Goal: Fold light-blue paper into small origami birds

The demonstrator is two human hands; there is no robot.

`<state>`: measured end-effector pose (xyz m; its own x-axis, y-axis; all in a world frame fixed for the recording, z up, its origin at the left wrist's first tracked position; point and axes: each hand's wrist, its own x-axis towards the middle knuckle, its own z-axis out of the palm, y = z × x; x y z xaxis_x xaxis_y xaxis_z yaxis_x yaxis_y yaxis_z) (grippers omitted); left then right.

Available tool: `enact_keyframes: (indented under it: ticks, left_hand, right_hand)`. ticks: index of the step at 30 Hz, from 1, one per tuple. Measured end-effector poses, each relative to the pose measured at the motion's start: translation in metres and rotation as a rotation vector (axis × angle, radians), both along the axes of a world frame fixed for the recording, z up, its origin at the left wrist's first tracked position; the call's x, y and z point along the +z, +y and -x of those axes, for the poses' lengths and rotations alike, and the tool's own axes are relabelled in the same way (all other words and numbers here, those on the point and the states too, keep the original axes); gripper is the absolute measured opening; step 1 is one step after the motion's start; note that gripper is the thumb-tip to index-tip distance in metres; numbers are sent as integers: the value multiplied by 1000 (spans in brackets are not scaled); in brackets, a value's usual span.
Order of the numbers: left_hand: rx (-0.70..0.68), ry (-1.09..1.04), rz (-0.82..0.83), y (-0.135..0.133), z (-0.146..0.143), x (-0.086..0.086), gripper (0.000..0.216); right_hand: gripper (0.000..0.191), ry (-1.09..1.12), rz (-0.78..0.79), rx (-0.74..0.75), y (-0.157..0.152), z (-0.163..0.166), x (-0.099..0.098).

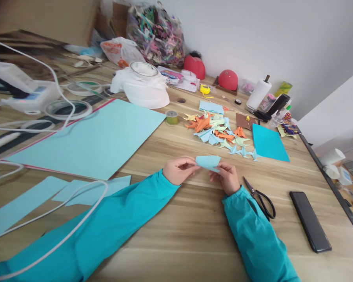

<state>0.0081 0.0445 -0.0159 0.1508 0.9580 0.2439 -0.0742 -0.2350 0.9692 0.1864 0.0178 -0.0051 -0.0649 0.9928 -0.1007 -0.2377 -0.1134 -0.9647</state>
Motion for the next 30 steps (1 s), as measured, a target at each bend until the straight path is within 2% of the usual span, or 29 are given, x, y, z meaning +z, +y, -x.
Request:
enact_keyframes:
  ticks: [3,5,9,11,17,22,30]
  left_hand:
    - [23,11,29,1,-1,-2,21]
    - [29,36,47,0,-1,-1,22]
    - [-8,75,118,-3,0,5,23]
    - [-21,50,143,-3,0,7,27]
    - [-63,-84,181,-2,-2,5,43]
    - [-50,-55,183,-1,-3,2,34]
    - [-41,-62,180,3,-4,0,33]
  right_hand:
    - [36,32,-51,12,-1,-1,-2]
    - [40,-36,-100,25,-2,0,-2]
    - [22,-341,-183,30,-3,4,4]
    - [24,-414,-200,21,-4,6,6]
    - [28,-436,-200,10,-4,6,2]
    - [27,-440,-184,23,-4,5,0]
    - [26,-466,-194,42,-4,6,3]
